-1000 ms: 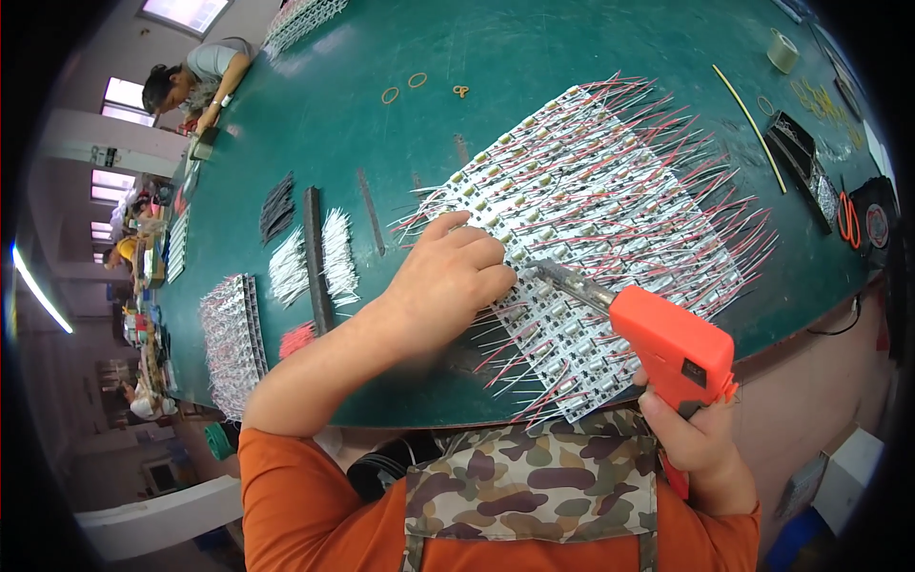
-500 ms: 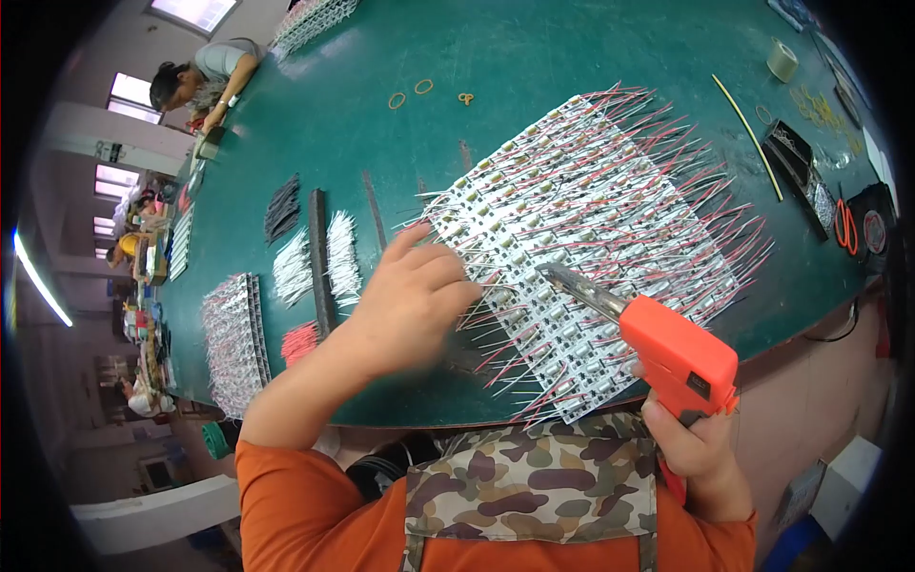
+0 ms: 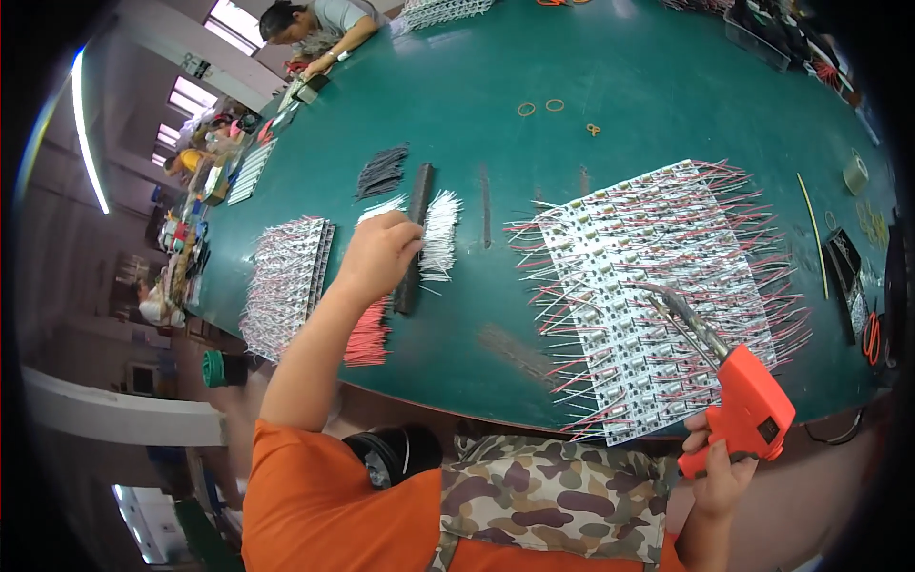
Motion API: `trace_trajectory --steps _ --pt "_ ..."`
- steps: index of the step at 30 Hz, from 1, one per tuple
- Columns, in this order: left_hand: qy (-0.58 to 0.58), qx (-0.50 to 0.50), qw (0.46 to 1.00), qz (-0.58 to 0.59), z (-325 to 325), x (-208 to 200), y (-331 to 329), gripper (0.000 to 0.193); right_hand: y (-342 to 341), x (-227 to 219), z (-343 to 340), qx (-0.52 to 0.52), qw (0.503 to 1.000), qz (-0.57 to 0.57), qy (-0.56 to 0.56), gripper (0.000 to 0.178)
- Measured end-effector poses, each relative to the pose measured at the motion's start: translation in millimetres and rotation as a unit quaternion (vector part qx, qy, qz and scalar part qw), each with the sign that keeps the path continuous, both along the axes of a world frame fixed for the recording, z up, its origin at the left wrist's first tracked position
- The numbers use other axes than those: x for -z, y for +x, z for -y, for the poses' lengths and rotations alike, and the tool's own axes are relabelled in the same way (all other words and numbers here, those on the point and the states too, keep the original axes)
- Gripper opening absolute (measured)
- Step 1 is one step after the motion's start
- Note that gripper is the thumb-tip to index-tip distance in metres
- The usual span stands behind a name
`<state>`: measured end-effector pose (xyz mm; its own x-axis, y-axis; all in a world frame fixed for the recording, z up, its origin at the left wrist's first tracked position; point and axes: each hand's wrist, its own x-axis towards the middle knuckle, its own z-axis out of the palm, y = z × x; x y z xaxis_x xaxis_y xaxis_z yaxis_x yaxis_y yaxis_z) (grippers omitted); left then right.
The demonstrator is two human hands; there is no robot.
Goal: The person solders electronic components onto a circuit board panel by picking up wire pieces from the table, positioning them onto the board by hand, and soldering them using a handheld soldering gun.
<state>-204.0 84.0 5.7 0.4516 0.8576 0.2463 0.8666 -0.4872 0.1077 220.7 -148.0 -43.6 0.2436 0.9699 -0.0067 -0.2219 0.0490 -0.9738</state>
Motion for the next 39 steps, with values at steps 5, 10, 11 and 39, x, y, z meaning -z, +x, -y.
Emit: trace_trajectory --steps 5,10,11,39 --pt "0.025 0.026 0.999 -0.034 -13.3 9.1 2.2 0.009 -1.1 1.0 0.8 0.010 1.000 0.005 -0.002 0.027" --pt "0.028 0.038 0.991 -0.124 -16.8 22.0 -0.1 0.007 -1.3 2.7 3.7 0.000 0.999 0.033 0.022 0.033" --pt "0.031 0.030 0.988 -0.149 -15.8 24.7 -0.5 0.008 -1.5 2.2 4.2 0.002 0.999 0.031 0.024 0.033" --pt "0.129 0.008 0.989 -0.078 -5.1 45.7 -0.7 0.008 1.2 6.1 8.9 -0.015 0.999 0.005 0.036 0.030"
